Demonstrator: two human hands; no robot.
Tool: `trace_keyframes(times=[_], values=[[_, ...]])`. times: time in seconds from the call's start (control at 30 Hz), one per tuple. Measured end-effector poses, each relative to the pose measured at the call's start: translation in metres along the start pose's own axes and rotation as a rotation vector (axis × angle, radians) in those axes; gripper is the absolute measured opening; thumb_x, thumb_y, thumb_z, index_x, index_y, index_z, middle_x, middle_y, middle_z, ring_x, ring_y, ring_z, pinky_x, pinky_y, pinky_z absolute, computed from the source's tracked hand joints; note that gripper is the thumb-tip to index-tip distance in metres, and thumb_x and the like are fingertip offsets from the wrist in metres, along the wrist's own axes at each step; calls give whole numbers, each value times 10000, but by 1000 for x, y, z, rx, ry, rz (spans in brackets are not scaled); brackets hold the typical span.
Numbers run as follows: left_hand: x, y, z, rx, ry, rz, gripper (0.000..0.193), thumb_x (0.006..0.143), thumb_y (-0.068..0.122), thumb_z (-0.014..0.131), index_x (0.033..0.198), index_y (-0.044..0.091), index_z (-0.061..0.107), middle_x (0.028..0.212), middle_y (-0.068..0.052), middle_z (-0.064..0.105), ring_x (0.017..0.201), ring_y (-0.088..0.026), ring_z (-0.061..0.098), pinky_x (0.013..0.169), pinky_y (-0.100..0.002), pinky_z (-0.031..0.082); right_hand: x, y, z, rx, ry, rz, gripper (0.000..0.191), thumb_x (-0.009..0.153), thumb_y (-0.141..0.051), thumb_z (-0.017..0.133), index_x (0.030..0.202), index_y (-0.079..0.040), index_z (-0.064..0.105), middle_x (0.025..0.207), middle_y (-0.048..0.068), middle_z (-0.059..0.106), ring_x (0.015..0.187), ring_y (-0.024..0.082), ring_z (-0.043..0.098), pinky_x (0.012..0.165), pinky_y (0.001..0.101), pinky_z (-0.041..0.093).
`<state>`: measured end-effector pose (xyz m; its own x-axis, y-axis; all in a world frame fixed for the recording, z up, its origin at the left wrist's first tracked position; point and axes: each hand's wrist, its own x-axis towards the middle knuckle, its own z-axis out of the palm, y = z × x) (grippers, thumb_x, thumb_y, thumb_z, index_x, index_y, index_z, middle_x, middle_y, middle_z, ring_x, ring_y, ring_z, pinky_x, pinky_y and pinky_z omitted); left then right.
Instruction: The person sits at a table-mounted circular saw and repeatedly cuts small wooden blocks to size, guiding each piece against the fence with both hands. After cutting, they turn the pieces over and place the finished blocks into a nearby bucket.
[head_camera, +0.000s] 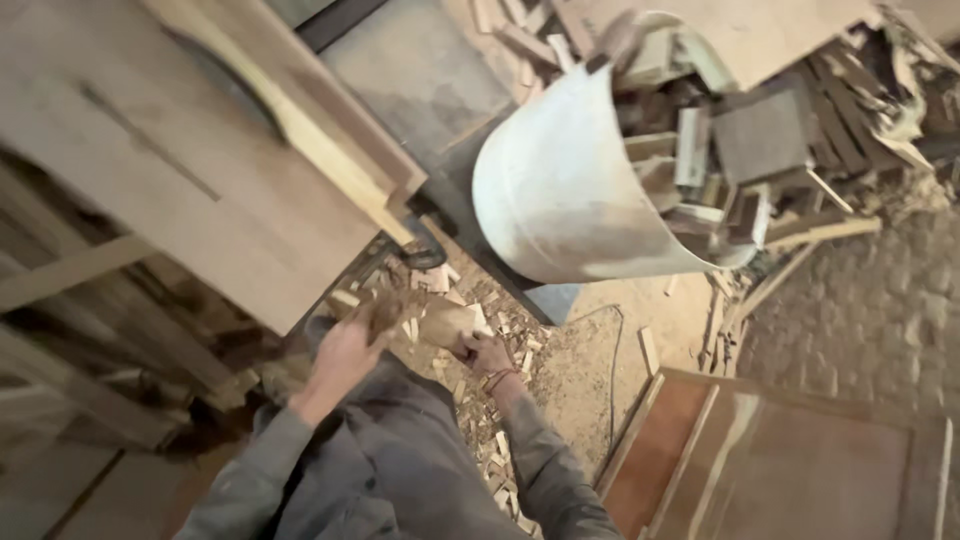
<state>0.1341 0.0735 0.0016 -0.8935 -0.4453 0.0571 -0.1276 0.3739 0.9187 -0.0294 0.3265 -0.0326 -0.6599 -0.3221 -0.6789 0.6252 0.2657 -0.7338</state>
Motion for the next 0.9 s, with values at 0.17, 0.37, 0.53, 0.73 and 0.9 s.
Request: trace_keyframes(times=[0.17,0.37,0.53,0.73,0.9], values=[[-16,-16,-12,52,-127,-268,436,909,316,677,1261,61,638,1064,-249,726,995,-455,681,818,-511,552,-40,-55,-15,-145,-46,18,164,913,-138,737,1031,-34,692,1048,78,726,950,202,687,856,379,577],[-18,-27,-15,42,-47,-195,427,914,315,668,1205,2,667,1097,-256,722,1022,-453,678,852,-490,548,-97,-300,-70,-619,493,-1136,275,1006,-181,607,1201,3,667,1144,95,731,1055,191,693,945,353,556],[-14,-25,1,83,-64,-190,408,909,383,662,1171,75,712,1047,-202,744,972,-399,696,832,-472,551,-110,-448,-39,-1088,973,-962,283,1055,-212,599,1181,24,691,1068,163,713,983,272,684,889,408,533],[-18,-44,-4,-118,84,-106,302,959,316,682,1129,67,693,1072,-224,703,1000,-422,670,844,-489,537,-33,-354,192,-1286,594,-1024,246,1020,-163,615,1187,8,676,1141,162,689,1066,281,657,951,409,513],[-13,-54,-16,-109,201,-53,258,971,181,645,1186,44,687,1106,-201,707,1028,-391,652,867,-459,515,-47,-346,278,-1338,396,-1256,234,991,-123,628,1191,-6,664,1201,161,669,1134,288,635,1002,409,497]])
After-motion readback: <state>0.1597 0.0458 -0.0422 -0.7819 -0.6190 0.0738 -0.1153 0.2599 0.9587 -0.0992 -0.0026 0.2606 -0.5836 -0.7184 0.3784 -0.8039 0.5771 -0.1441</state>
